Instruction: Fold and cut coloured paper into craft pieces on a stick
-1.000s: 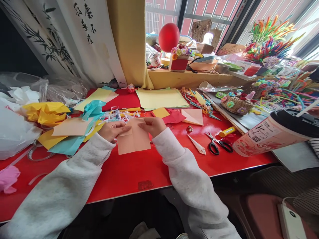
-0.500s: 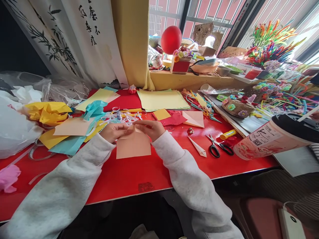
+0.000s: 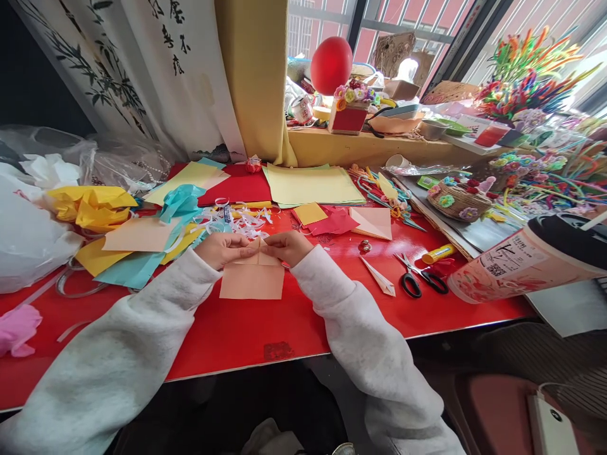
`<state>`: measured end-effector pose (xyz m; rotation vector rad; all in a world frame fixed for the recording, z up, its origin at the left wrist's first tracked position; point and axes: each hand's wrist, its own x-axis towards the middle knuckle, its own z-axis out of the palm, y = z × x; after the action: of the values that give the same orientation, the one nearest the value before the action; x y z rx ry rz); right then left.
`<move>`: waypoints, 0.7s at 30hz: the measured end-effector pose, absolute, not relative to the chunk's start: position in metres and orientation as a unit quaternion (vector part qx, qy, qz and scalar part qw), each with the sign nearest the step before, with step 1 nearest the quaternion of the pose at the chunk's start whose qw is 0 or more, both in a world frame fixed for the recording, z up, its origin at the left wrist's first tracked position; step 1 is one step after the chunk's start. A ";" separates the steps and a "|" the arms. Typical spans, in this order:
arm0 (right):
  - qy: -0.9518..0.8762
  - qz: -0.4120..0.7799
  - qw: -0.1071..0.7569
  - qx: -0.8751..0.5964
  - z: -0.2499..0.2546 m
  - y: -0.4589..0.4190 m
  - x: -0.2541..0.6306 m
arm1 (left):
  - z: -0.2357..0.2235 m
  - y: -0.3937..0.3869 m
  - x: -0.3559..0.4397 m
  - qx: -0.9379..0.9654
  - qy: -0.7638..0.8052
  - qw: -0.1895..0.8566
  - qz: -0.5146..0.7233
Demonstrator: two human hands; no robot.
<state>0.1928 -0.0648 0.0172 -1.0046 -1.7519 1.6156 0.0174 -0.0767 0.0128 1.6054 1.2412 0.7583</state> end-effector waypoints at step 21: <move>-0.671 0.571 0.222 -0.417 0.011 -0.060 0.196 | 0.007 -0.077 0.023 0.654 0.468 0.499 0.321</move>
<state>0.1959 -0.0598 0.0106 -1.1525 -1.8554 1.5777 0.0229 -0.0775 0.0067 1.5829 1.1333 0.7760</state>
